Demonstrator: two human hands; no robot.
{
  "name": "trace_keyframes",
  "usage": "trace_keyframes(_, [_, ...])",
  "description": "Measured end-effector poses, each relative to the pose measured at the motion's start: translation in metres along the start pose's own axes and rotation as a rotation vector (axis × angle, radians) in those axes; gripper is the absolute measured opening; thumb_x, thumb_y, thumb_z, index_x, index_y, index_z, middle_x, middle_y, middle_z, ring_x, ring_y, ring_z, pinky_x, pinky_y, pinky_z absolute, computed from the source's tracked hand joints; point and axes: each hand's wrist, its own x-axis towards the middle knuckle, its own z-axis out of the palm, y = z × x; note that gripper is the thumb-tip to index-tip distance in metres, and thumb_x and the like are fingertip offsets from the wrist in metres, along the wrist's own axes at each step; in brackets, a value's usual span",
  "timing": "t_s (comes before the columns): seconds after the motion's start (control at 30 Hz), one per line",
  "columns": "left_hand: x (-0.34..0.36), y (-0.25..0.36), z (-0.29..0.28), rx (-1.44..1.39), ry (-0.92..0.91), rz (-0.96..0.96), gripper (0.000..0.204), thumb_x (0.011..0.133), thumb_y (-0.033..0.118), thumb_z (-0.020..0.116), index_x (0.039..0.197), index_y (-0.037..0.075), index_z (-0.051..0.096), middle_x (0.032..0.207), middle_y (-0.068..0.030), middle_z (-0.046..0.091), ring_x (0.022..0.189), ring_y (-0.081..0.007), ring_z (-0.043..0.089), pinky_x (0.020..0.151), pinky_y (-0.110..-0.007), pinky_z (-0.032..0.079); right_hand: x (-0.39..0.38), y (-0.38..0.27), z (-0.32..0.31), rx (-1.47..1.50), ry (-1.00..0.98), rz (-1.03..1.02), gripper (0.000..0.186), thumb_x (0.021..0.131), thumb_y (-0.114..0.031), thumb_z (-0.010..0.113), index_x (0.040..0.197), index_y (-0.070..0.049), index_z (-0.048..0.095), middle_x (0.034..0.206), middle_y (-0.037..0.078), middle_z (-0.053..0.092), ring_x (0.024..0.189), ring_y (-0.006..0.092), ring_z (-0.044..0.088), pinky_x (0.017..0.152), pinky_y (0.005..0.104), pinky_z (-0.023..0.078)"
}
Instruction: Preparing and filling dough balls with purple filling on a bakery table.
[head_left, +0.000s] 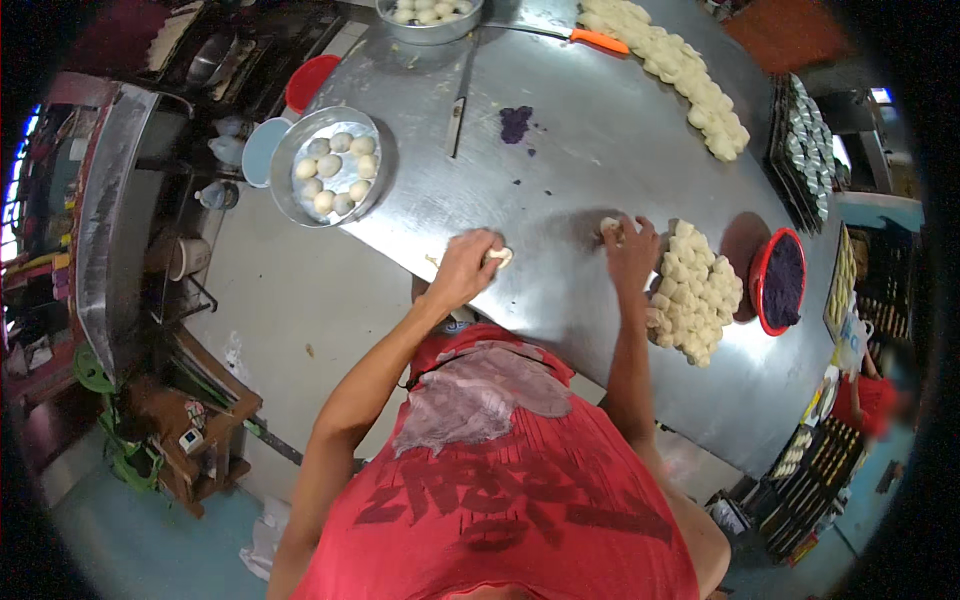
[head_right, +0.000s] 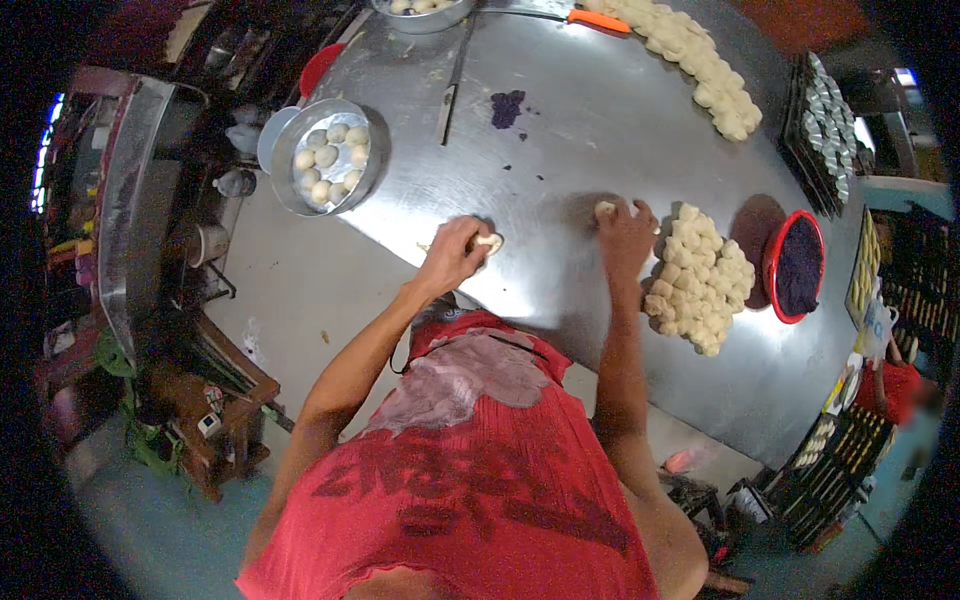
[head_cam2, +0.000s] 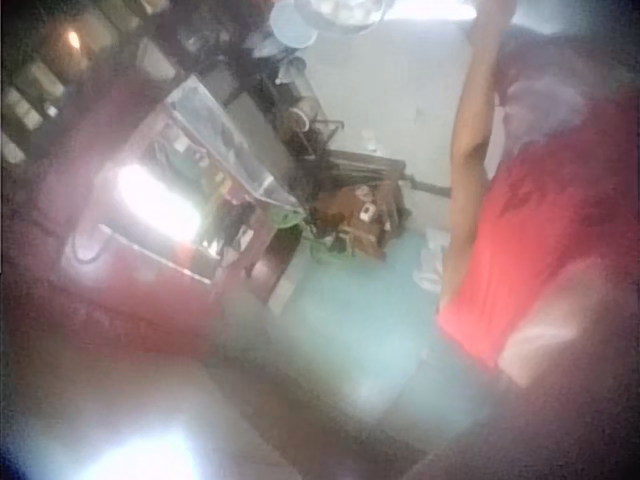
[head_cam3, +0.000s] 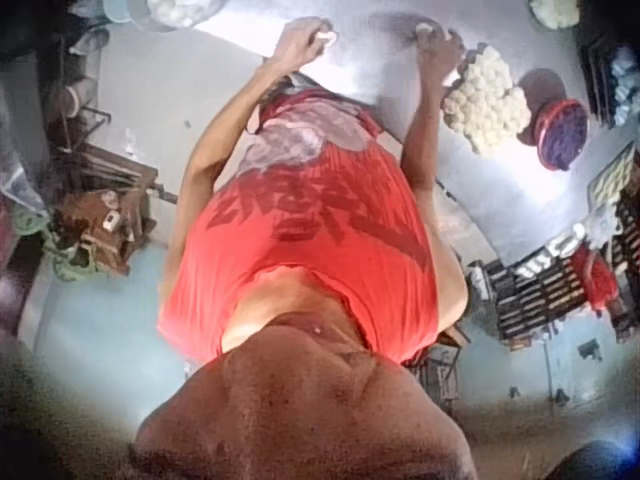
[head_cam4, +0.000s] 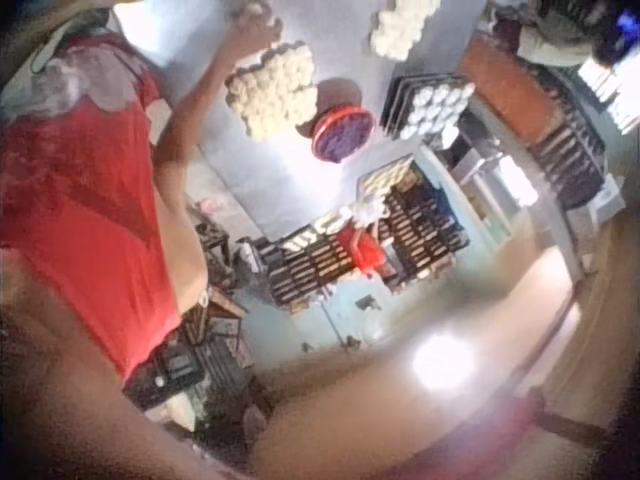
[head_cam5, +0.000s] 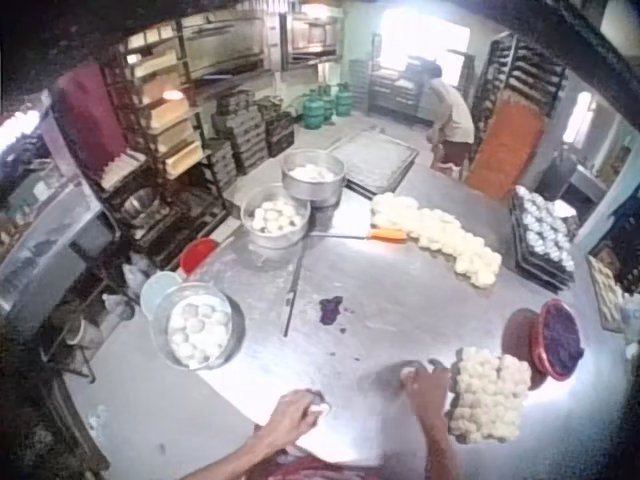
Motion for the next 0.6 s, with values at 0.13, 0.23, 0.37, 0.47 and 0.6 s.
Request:
trace_keyframes(0.13, [0.018, 0.003, -0.027, -0.261, 0.424, -0.201, 0.029, 0.084, 0.009, 0.075, 0.11, 0.003, 0.065, 0.103, -0.0178, 0.063, 0.094, -0.0361, 0.062, 0.092, -0.043, 0.048, 0.018, 0.002, -0.006, 0.305, -0.175, 0.107, 0.028, 0.091, -0.026, 0.07, 0.112, -0.007, 0.073, 0.12, 0.019, 0.065, 0.117, 0.0351, 0.057, 0.097, 0.0447, 0.048])
trace_keyframes(0.23, [0.028, -0.001, -0.063, 0.107, 0.53, -0.12, 0.036, 0.088, 0.017, 0.075, 0.12, 0.002, 0.065, 0.113, -0.0171, 0.063, 0.105, -0.0339, 0.059, 0.095, -0.042, 0.047, 0.019, -0.058, -0.028, 0.884, -0.416, 0.14, 0.025, 0.095, -0.019, 0.066, 0.115, -0.006, 0.073, 0.11, 0.015, 0.074, 0.101, 0.0229, 0.068, 0.087, 0.0365, 0.053])
trace_keyframes(0.37, [0.023, 0.016, -0.063, -0.569, 0.077, -0.385, 0.035, 0.097, 0.026, 0.071, 0.121, 0.001, 0.068, 0.093, -0.0041, 0.065, 0.08, -0.0109, 0.059, 0.069, -0.027, 0.047, -0.002, -0.156, 0.0, 1.108, -0.414, -0.005, 0.027, 0.097, -0.016, 0.063, 0.121, -0.006, 0.071, 0.109, 0.015, 0.075, 0.095, 0.0229, 0.071, 0.085, 0.0343, 0.054])
trace_keyframes(0.47, [0.023, 0.005, -0.069, -0.836, 0.257, -0.565, 0.028, 0.098, 0.025, 0.07, 0.112, 0.001, 0.072, 0.076, 0.0008, 0.063, 0.064, -0.005, 0.053, 0.055, -0.022, 0.04, 0.027, -0.18, -0.01, 1.033, -0.586, -0.109, 0.029, 0.097, -0.014, 0.062, 0.124, -0.006, 0.07, 0.112, 0.019, 0.073, 0.101, 0.0312, 0.071, 0.089, 0.037, 0.054])
trace_keyframes(0.6, [0.022, -0.012, -0.09, -0.879, 0.615, -0.537, 0.02, 0.1, 0.018, 0.067, 0.107, 0.0, 0.072, 0.085, 0.0002, 0.068, 0.075, -0.0052, 0.059, 0.066, -0.021, 0.045, 0.097, -0.158, 0.033, 0.555, -0.264, -0.124, 0.029, 0.095, -0.014, 0.064, 0.122, -0.003, 0.07, 0.111, 0.018, 0.071, 0.103, 0.0344, 0.067, 0.09, 0.0398, 0.053])
